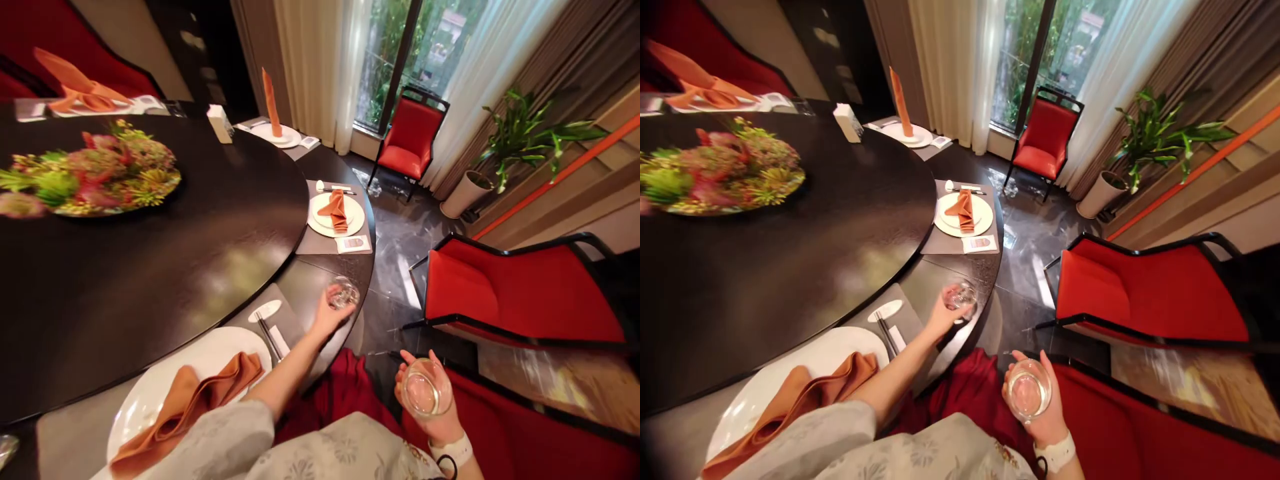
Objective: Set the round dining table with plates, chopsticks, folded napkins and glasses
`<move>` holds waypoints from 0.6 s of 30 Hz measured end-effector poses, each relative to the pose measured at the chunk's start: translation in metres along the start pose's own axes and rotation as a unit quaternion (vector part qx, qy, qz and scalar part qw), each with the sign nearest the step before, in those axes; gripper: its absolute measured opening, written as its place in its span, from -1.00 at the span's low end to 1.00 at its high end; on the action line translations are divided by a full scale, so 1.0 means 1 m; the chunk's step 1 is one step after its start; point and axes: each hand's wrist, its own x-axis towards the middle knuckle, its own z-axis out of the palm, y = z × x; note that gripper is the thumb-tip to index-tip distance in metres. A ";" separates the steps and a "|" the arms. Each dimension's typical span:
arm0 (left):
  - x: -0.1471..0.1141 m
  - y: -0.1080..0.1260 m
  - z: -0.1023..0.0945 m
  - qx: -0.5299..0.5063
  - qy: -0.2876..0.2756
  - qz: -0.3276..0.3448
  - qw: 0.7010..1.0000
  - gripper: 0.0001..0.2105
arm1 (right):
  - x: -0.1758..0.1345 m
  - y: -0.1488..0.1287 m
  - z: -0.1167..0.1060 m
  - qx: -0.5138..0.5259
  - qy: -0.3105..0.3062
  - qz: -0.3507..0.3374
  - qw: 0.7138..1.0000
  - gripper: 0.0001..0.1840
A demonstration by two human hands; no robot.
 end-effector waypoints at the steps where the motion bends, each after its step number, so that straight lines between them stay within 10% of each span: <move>1: 0.027 -0.004 -0.008 0.039 0.074 -0.005 0.997 -0.29 | 0.008 -0.018 0.005 -0.005 0.005 -0.003 1.000 -0.58; 5: 0.107 -0.016 -0.046 0.225 0.257 -0.054 0.938 -0.32 | 0.045 -0.084 0.019 -0.028 0.025 -0.002 0.999 -0.61; 12: 0.154 -0.017 -0.063 0.334 0.359 -0.074 0.868 -0.27 | 0.131 -0.209 0.033 -0.103 0.028 0.011 0.994 -0.63; 15: 0.133 -0.010 -0.048 0.361 0.439 -0.068 0.820 -0.24 | 0.177 -0.269 0.046 -0.113 -0.004 0.046 0.993 -0.64; 18: 0.108 0.004 0.008 0.360 0.507 0.025 0.783 -0.38 | 0.221 -0.324 0.071 -0.120 -0.044 0.109 0.986 -0.64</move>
